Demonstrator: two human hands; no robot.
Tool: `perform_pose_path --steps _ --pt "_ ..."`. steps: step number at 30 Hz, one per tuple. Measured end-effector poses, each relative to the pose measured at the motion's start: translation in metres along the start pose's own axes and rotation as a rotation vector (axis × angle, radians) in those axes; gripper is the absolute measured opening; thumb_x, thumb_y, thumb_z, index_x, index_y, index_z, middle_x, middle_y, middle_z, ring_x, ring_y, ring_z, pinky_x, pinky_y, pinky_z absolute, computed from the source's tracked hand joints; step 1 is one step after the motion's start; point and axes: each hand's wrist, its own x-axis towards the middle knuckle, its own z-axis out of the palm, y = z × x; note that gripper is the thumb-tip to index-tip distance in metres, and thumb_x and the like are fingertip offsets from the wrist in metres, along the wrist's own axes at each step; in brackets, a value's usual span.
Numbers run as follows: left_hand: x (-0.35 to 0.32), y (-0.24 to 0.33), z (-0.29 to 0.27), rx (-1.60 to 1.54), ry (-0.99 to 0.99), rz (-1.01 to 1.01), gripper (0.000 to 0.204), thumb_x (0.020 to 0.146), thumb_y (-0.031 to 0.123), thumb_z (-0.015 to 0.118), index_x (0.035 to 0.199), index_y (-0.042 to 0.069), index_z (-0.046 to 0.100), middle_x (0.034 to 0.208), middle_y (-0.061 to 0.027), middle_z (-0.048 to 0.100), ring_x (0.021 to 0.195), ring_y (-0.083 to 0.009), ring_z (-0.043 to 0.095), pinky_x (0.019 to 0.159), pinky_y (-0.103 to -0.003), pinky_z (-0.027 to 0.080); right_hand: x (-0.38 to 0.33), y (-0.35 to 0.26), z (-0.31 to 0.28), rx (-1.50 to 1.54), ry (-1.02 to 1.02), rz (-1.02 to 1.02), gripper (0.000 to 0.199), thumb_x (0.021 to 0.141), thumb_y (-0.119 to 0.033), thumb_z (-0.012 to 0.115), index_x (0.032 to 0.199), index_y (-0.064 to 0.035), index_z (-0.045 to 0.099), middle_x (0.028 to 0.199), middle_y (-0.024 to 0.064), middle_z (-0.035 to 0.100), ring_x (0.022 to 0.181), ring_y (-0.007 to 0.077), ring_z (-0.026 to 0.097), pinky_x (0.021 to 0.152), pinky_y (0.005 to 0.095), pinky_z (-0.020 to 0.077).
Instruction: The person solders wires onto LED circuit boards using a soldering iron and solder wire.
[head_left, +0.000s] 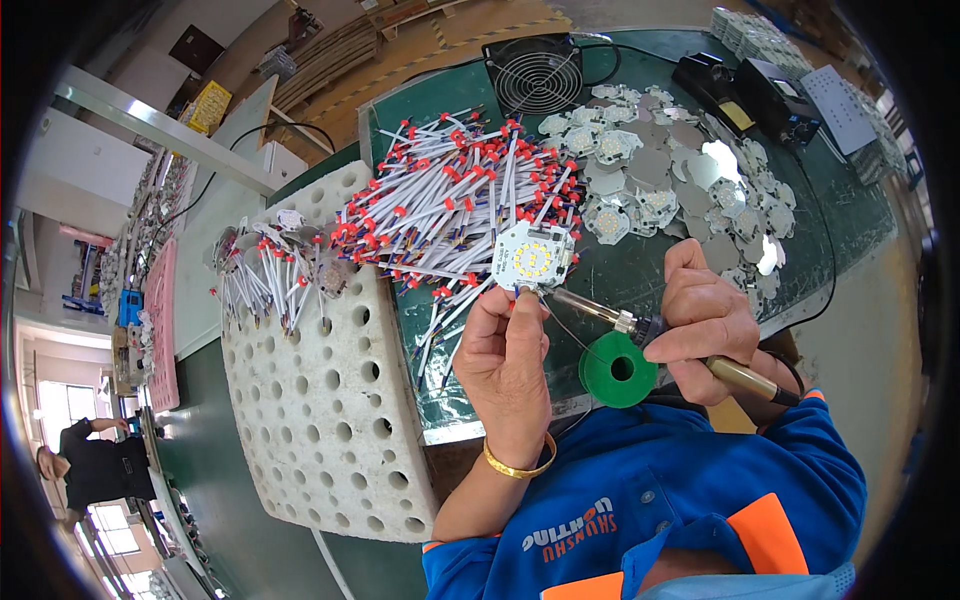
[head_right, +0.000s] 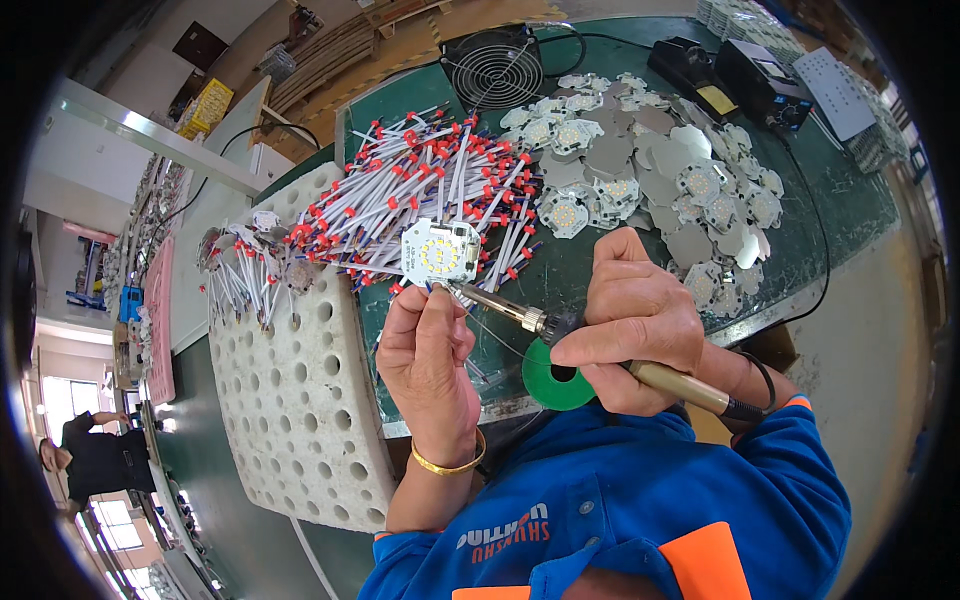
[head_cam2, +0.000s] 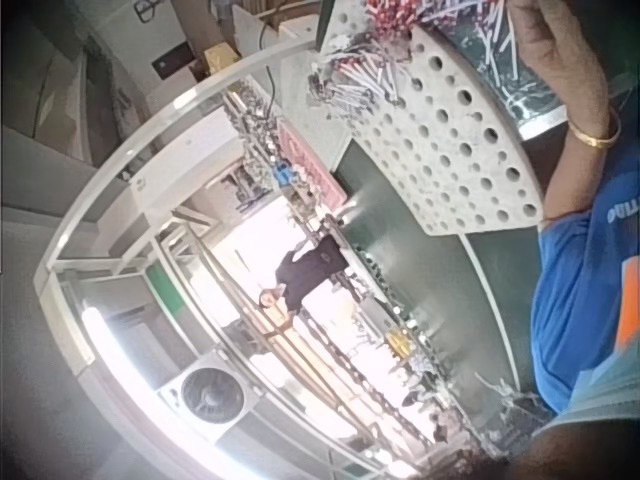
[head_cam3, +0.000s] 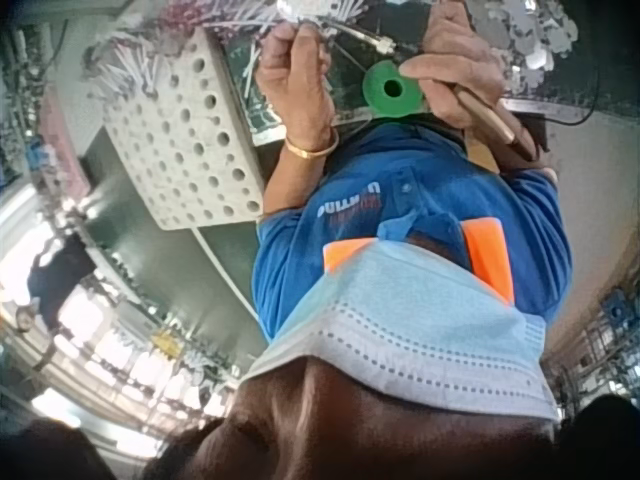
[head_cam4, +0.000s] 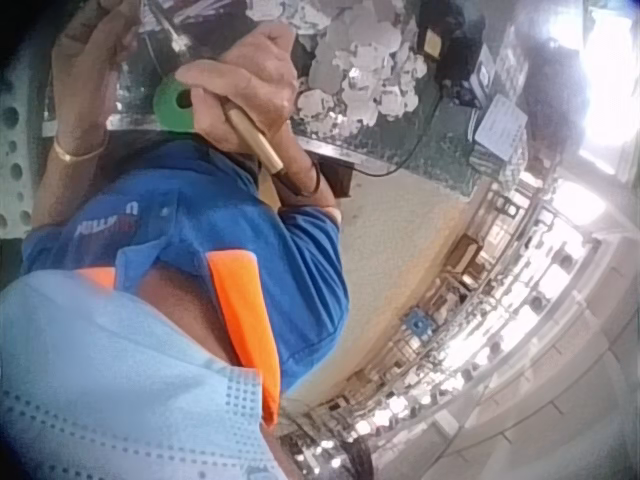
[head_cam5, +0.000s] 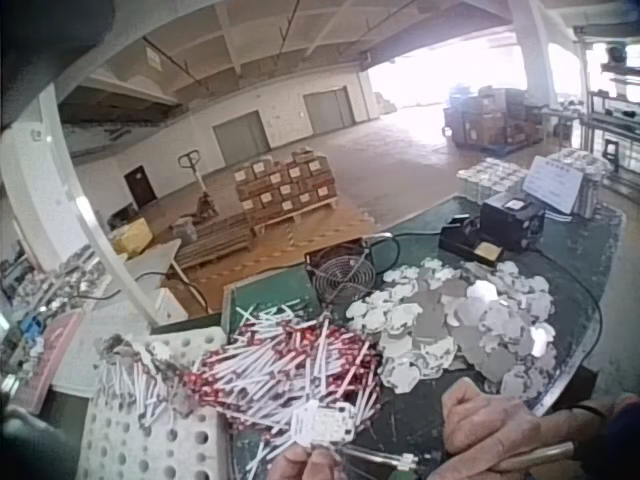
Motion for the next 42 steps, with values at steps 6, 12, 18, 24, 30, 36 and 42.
perform_pose_path --steps 6,12,18,24,30,36,42 --pt "-0.002 0.002 0.001 0.005 0.013 -0.009 0.008 0.086 0.012 0.056 0.086 0.003 0.057 0.071 0.002 0.054 0.054 0.0 0.039 0.047 -0.015 0.03 -0.002 0.001 0.002 0.009 -0.009 -0.012 0.031 0.053 0.0 0.056 0.08 -0.0111 0.065 0.054 -0.0016 0.04 0.047 0.0165 0.038 0.056 0.0313 0.0293" --pt "-0.001 0.002 0.001 -0.006 0.011 -0.015 0.007 0.086 0.011 0.056 0.085 0.004 0.057 0.071 0.0016 0.054 0.054 0.0 0.039 0.048 -0.014 0.03 -0.001 0.001 0.0 -0.01 -0.034 0.006 0.033 0.052 0.0 0.056 0.082 -0.0125 0.065 0.054 -0.0018 0.039 0.047 0.0165 0.039 0.056 0.0312 0.0297" --pt "0.001 0.002 0.003 -0.026 0.009 -0.044 0.006 0.085 0.007 0.054 0.081 0.004 0.053 0.067 -0.0017 0.051 0.052 -0.003 0.038 0.046 -0.017 0.028 -0.005 0.007 0.005 -0.001 0.056 0.004 0.029 0.053 0.001 0.055 0.079 -0.0085 0.063 0.052 -0.0008 0.041 0.044 0.0165 0.039 0.055 0.0311 0.03" --pt "0.003 -0.003 0.002 -0.036 0.062 -0.059 0.007 0.085 0.008 0.054 0.079 0.005 0.052 0.066 -0.0003 0.049 0.053 -0.0033 0.038 0.047 -0.017 0.028 -0.009 0.01 0.009 -0.097 -0.019 -0.074 0.026 0.056 0.004 0.054 0.08 -0.0062 0.061 0.051 0.0014 0.045 0.043 0.0167 0.04 0.055 0.0321 0.0315" --pt "0.008 -0.011 -0.002 -0.109 0.012 -0.129 0.007 0.084 0.009 0.055 0.079 0.005 0.053 0.068 -0.0005 0.051 0.055 -0.0036 0.039 0.048 -0.017 0.029 -0.017 0.015 0.008 0.097 0.13 0.013 0.022 0.059 0.001 0.054 0.08 -0.0034 0.06 0.052 0.003 0.046 0.044 0.018 0.041 0.055 0.0332 0.0318" --pt "0.007 -0.014 -0.006 -0.067 -0.017 -0.126 0.006 0.084 0.01 0.057 0.083 0.004 0.055 0.07 -0.0014 0.054 0.057 -0.0036 0.042 0.048 -0.017 0.032 -0.012 0.014 0.0 0.053 0.098 -0.067 0.024 0.061 0.001 0.052 0.083 -0.002 0.059 0.054 0.004 0.047 0.045 0.0182 0.041 0.054 0.0341 0.0318" --pt "0.005 -0.016 -0.006 -0.02 -0.034 -0.099 0.007 0.083 0.01 0.059 0.085 0.005 0.056 0.068 -0.0016 0.055 0.055 -0.0035 0.044 0.048 -0.017 0.033 -0.017 0.014 -0.003 0.032 0.103 -0.065 0.023 0.062 0.001 0.052 0.084 -0.0021 0.059 0.055 0.0039 0.046 0.045 0.0188 0.041 0.055 0.0343 0.033"
